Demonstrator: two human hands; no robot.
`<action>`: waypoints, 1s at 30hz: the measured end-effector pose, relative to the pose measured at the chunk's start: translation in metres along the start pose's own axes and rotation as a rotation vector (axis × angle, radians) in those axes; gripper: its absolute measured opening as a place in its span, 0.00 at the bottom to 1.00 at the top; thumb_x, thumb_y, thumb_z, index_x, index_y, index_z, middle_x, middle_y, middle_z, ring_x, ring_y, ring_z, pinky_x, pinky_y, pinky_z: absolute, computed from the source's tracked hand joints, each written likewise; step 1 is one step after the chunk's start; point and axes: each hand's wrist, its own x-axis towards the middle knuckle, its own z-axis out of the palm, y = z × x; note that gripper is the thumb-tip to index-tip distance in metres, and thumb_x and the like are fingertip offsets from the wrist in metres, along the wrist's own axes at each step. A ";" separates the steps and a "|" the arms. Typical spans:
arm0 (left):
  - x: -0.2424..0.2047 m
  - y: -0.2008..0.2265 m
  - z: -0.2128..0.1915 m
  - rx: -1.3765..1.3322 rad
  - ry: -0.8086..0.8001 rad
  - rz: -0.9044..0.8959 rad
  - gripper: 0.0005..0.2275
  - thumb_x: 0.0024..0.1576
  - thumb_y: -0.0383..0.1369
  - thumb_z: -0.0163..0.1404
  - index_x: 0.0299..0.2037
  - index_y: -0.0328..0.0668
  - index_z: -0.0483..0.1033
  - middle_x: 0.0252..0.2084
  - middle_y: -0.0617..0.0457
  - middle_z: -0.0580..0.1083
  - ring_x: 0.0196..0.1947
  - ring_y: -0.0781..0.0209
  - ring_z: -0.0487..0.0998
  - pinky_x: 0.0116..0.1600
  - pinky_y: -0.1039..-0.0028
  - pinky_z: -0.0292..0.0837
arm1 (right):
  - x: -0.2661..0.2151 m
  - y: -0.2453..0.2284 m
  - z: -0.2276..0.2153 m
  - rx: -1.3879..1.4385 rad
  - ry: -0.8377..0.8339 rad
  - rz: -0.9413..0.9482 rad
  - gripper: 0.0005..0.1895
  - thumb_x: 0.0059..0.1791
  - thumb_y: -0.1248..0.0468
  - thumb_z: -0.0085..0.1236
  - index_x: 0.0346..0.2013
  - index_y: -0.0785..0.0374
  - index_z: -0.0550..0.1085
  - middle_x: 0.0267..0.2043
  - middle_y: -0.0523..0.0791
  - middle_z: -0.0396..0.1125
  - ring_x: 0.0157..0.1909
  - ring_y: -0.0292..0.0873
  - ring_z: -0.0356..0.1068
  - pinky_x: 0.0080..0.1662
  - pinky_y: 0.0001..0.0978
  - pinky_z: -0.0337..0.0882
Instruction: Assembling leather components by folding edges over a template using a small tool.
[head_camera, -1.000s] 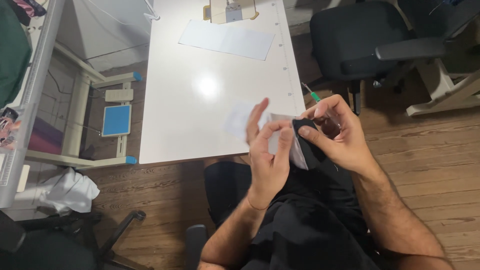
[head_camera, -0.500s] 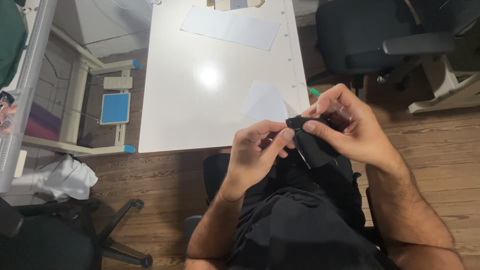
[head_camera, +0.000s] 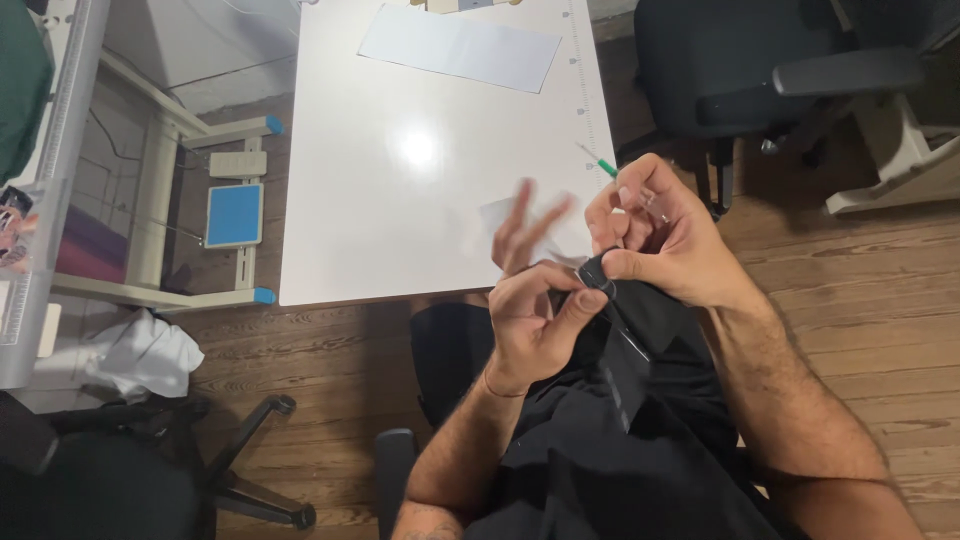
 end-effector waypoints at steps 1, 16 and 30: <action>0.000 -0.002 0.000 -0.041 -0.033 0.045 0.13 0.63 0.37 0.56 0.29 0.42 0.70 0.60 0.46 0.71 0.74 0.49 0.60 0.77 0.66 0.39 | -0.003 0.004 0.000 0.058 0.014 0.015 0.30 0.42 0.79 0.67 0.48 0.64 0.57 0.44 0.59 0.68 0.30 0.38 0.75 0.32 0.24 0.78; -0.015 -0.008 0.002 -0.278 0.038 0.042 0.04 0.61 0.27 0.58 0.35 0.41 0.75 0.41 0.47 0.75 0.41 0.49 0.84 0.66 0.54 0.71 | -0.013 -0.072 0.061 -0.648 0.258 -0.112 0.32 0.48 0.70 0.62 0.64 0.71 0.62 0.48 0.55 0.73 0.45 0.43 0.75 0.49 0.31 0.79; -0.020 0.006 0.001 -0.073 0.113 -0.034 0.03 0.59 0.25 0.58 0.36 0.38 0.77 0.42 0.44 0.75 0.39 0.57 0.79 0.39 0.78 0.78 | -0.043 -0.054 0.081 -0.870 0.318 -0.628 0.10 0.47 0.66 0.60 0.37 0.70 0.73 0.34 0.53 0.72 0.36 0.51 0.76 0.46 0.44 0.83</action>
